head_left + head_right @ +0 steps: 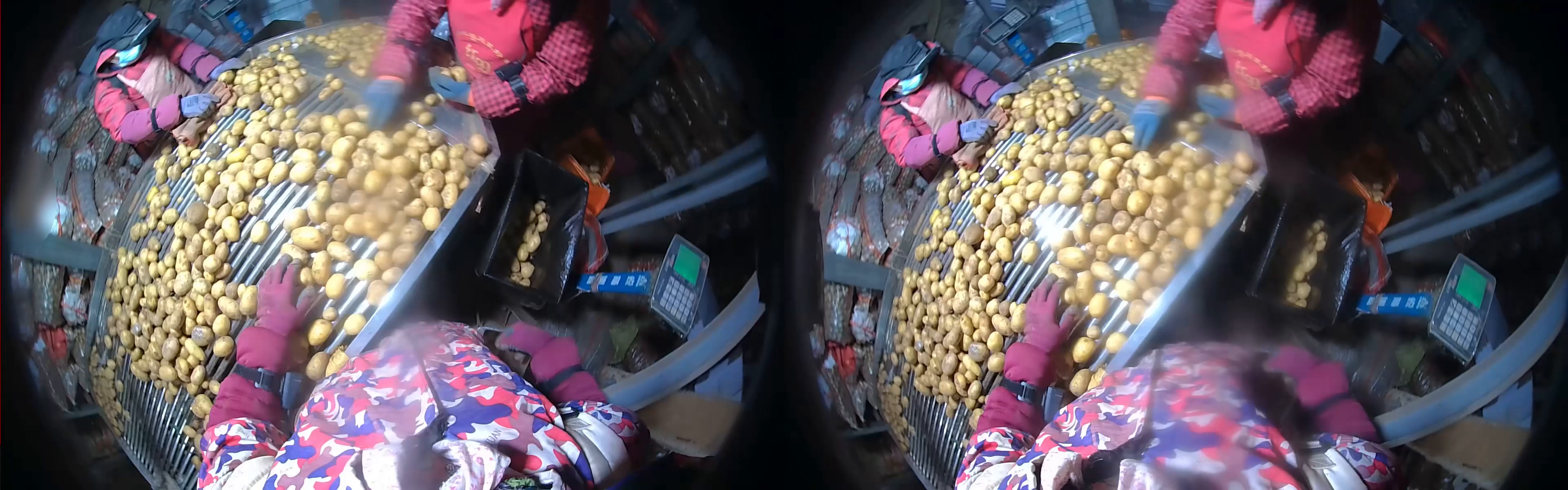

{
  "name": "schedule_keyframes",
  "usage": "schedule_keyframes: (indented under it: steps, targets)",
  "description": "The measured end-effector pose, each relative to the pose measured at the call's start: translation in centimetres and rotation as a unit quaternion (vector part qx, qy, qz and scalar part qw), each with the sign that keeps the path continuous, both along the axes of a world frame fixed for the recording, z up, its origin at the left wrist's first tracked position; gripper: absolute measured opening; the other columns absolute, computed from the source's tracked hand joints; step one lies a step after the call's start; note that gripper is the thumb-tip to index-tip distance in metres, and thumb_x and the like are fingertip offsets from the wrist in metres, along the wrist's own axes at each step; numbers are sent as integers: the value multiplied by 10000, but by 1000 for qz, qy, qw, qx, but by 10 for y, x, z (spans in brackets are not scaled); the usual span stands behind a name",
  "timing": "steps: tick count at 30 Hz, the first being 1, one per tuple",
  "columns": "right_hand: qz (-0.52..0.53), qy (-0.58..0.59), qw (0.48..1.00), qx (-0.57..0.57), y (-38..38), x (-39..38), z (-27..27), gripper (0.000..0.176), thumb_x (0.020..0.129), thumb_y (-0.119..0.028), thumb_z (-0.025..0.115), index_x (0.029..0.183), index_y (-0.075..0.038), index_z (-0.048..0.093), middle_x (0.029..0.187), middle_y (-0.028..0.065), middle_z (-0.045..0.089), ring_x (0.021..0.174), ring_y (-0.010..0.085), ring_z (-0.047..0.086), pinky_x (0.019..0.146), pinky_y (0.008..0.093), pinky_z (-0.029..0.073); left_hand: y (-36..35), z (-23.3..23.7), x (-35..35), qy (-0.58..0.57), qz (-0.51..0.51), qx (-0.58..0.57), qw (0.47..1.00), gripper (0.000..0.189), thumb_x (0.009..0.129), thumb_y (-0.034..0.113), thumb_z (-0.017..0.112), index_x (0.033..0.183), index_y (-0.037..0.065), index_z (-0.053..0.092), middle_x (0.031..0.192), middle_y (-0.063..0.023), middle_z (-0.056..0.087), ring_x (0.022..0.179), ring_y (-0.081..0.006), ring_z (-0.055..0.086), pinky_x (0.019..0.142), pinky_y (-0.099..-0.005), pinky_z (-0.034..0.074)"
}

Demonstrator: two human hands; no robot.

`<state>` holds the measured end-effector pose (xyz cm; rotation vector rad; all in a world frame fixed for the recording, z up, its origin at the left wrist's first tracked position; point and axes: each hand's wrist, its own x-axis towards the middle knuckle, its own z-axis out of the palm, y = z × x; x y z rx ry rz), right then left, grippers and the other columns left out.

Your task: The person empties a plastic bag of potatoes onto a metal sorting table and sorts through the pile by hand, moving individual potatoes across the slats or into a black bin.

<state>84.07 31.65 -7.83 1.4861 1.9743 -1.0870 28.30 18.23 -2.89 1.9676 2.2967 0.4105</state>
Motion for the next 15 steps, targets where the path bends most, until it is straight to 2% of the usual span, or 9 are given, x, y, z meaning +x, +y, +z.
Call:
schedule_keyframes:
  steps: [3,4,5,6,7,9,11,12,15]
  targets:
    - [1,192,975,109,44,-85,32,219,915,-189,718,1064,-30,703,928,68,722,858,142,673,783,319,551,-10,-17,-6,-67,34,19,997,741,848,401,737,1447,36,496,1513,-214,450,1345,-414,457,1122,-502,360]
    - [-5,261,952,162,59,-121,43,203,912,-175,719,1049,-25,713,915,67,727,851,136,673,778,313,549,-8,-16,-4,-63,41,7,997,752,851,407,735,1457,37,488,1525,-216,439,1351,-415,452,1126,-502,356]
    - [-48,351,909,219,72,-150,47,219,901,-166,726,1087,-52,712,995,92,719,931,183,701,857,323,549,-9,-15,-2,-59,50,-6,997,763,854,414,732,1467,37,479,1537,-219,428,1357,-415,448,1129,-502,352]
    - [8,361,897,255,87,-181,72,254,885,-152,733,1125,-70,712,1103,104,705,1003,236,704,885,336,554,-8,-13,0,-62,48,6,997,758,856,427,724,1472,57,482,1534,-221,428,1362,-410,443,1132,-507,347]
    - [69,353,872,331,101,-203,67,299,896,-206,721,1171,-94,685,1084,138,687,1016,342,665,905,415,543,-8,-8,2,-65,54,1,996,743,849,399,729,1470,70,485,1536,-215,430,1361,-412,445,1132,-503,353]
    - [139,335,862,355,114,-255,82,342,869,-223,721,1191,-116,677,1196,115,663,1134,345,626,962,423,517,-6,1,5,-70,66,-7,995,720,836,344,740,1464,94,492,1539,-205,434,1359,-418,448,1134,-495,364]
    - [240,294,831,407,126,-295,77,387,853,-231,729,1218,-116,674,1283,108,645,1219,345,595,1044,424,485,-6,1,4,-69,63,-6,996,708,862,394,709,1468,101,490,1531,-197,439,1359,-409,443,1139,-493,353]
    - [297,295,801,428,131,-311,71,394,851,-235,693,1230,-131,666,1332,114,617,1302,356,528,1096,449,440,-6,1,4,-66,64,-17,996,716,874,415,697,1479,101,479,1541,-189,428,1372,-400,428,1145,-494,341]
    - [360,189,831,379,157,-333,70,373,863,-228,667,1224,-136,666,1320,113,625,1297,344,534,1088,455,446,-6,0,2,-67,65,-21,995,716,887,423,685,1491,107,464,1547,-180,417,1383,-385,414,1150,-492,332]
